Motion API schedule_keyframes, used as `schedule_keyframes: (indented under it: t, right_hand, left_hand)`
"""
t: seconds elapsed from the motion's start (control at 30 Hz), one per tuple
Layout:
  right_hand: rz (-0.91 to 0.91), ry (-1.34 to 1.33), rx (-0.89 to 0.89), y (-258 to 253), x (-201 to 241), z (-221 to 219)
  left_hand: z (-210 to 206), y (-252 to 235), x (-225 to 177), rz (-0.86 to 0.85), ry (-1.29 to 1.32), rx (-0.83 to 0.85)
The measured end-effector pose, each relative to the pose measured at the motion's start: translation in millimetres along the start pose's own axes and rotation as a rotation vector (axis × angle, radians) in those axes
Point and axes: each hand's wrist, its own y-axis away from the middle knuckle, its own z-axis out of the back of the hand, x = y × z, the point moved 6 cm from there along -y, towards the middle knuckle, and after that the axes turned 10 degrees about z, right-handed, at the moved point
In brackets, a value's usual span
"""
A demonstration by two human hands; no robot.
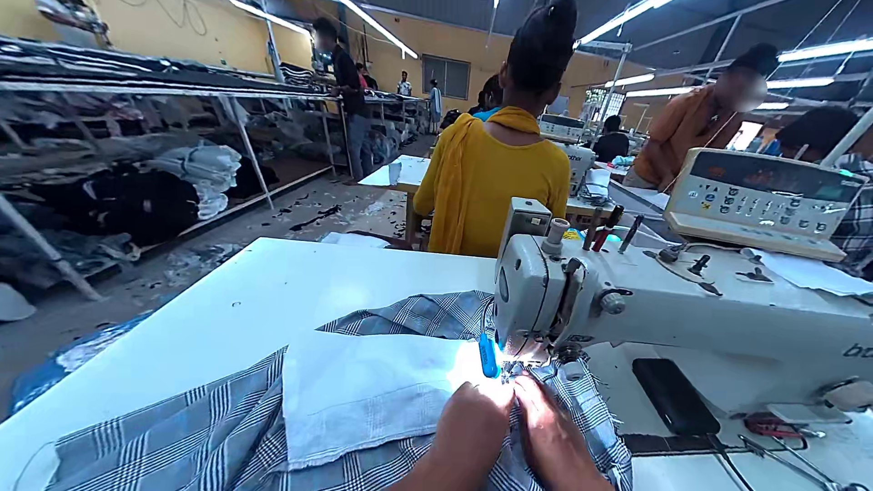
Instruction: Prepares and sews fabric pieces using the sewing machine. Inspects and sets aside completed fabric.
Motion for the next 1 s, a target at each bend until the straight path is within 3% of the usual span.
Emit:
schedule_keyframes:
  t: [0.1,0.17,0.23,0.33,0.4,0.5,0.67,0.93,1.0]
  right_hand:
    - [0.017,0.041,0.011,0.3,3.3,0.2]
    - [-0.024,0.014,0.054,0.9,2.2,-0.4]
    - [-0.047,0.006,0.069,2.0,2.4,-0.4]
    - [-0.009,0.020,0.092,3.1,6.0,0.8]
    - [-0.004,0.017,0.096,3.9,5.4,0.1]
    - [-0.008,-0.013,0.116,5.1,5.0,0.2]
    - [0.016,0.014,0.047,5.1,3.5,-1.3]
    - [0.004,-0.009,0.093,5.6,1.0,-0.9]
    - [0.004,-0.017,0.086,6.6,0.1,-1.2]
  left_hand:
    - [-7.3,4.6,0.8,-0.026,-0.112,-0.057]
    - [-9.4,7.4,4.5,-0.046,-0.129,0.001]
    - [-9.1,6.0,7.3,-0.034,-0.108,0.253]
    - [-6.0,-3.0,6.3,0.073,-0.154,0.869]
    - [-5.1,-6.5,5.2,0.093,-0.155,0.969]
    - [-5.7,-5.6,3.6,0.100,-0.167,0.927]
    - [-6.6,13.7,6.0,-0.124,-0.036,0.312]
    - [-13.5,20.2,14.4,-0.035,0.155,0.241]
    - [-13.9,19.2,14.9,-0.009,0.199,0.324]
